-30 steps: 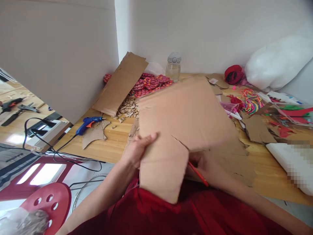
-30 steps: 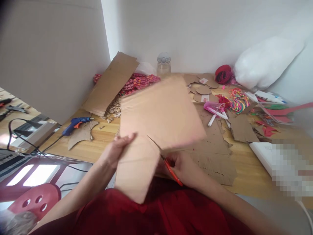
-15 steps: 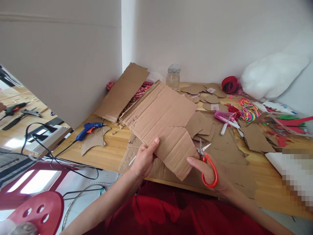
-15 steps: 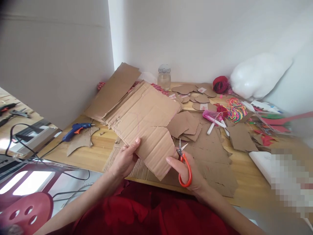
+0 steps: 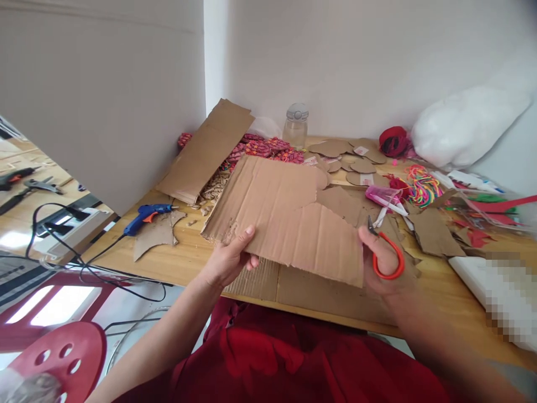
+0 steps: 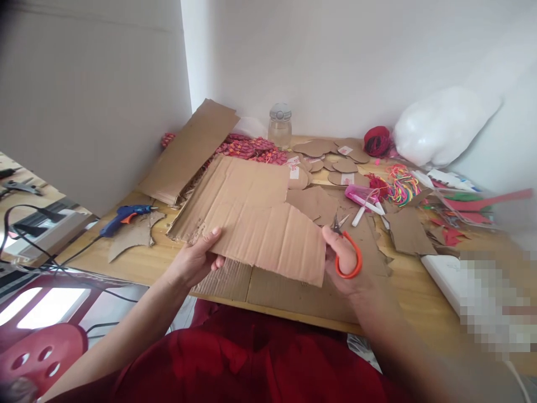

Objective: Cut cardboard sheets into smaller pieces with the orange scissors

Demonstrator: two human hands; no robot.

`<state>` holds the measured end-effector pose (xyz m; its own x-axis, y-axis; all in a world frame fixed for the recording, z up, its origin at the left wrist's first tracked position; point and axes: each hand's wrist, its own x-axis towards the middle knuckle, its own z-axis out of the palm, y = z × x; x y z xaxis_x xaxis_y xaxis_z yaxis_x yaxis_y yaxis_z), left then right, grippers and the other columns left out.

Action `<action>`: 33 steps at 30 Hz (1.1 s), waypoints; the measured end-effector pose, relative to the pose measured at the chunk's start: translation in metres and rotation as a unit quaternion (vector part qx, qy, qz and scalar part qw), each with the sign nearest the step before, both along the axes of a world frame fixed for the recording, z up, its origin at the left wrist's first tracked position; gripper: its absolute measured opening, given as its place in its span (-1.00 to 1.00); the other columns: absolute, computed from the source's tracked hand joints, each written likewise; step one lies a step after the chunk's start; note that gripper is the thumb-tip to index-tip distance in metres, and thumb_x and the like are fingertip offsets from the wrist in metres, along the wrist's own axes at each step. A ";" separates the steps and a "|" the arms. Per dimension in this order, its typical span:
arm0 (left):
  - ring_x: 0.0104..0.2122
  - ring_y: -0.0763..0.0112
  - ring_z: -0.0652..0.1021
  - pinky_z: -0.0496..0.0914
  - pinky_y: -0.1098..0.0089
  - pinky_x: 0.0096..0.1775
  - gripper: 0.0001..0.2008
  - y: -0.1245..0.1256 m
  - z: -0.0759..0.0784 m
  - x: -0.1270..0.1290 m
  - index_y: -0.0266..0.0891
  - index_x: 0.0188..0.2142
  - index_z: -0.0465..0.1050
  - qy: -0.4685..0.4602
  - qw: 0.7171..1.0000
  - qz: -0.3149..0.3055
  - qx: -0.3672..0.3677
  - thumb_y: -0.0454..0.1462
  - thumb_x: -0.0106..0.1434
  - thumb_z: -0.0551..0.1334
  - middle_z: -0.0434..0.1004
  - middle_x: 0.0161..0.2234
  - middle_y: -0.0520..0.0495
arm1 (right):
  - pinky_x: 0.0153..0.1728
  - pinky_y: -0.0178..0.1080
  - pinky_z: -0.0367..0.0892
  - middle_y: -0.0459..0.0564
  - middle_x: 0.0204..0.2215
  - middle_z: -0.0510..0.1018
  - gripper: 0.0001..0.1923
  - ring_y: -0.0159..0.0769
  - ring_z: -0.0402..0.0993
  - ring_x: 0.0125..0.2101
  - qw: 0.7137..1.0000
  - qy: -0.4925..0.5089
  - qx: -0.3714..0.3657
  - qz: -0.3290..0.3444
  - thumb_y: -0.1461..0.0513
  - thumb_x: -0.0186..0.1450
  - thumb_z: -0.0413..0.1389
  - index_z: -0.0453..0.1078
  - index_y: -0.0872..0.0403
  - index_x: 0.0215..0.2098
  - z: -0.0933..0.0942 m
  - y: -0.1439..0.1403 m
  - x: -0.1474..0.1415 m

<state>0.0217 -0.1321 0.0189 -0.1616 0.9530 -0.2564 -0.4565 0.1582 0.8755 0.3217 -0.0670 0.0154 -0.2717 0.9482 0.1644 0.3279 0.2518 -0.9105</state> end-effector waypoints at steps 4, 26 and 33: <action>-0.63 0.47 0.54 0.43 0.53 -0.62 -0.52 0.007 0.004 0.007 -0.35 -0.29 0.49 -0.028 0.997 0.066 0.021 -0.03 0.00 0.53 0.55 -0.51 -0.03 | -0.55 -0.20 0.36 0.07 -0.40 0.60 -0.41 -0.10 0.56 -0.35 0.982 0.120 -0.134 -0.053 -0.23 0.40 -0.15 0.46 0.01 -0.30 -0.010 0.002 0.000; -0.44 0.41 0.59 0.46 0.36 -0.16 -0.68 0.013 -0.003 0.044 -0.31 -0.42 0.60 -0.038 0.995 0.082 -0.044 -0.15 -0.09 0.55 0.63 -0.49 -0.03 | -0.49 -0.32 0.08 -0.20 -0.52 0.25 -0.57 -0.41 0.10 -0.51 0.964 -0.010 -0.163 0.209 -0.12 0.41 0.05 0.24 0.04 -0.35 0.012 -0.047 -0.068; -0.44 0.40 0.59 0.45 0.35 -0.12 -0.71 0.011 -0.006 0.050 -0.25 -0.50 0.59 -0.020 0.994 0.087 -0.057 -0.08 -0.05 0.52 0.62 -0.51 0.00 | -0.46 -0.29 0.09 -0.13 -0.48 0.32 -0.46 -0.36 0.16 -0.48 0.971 0.001 -0.136 0.198 -0.22 0.41 -0.07 0.22 0.04 -0.39 0.007 -0.044 -0.076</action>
<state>0.0719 -0.1210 0.0128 -0.3084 0.8759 -0.3710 -0.5192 0.1718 0.8372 0.2455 -0.1106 0.0220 -0.6232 0.7782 -0.0771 0.2523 0.1068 -0.9617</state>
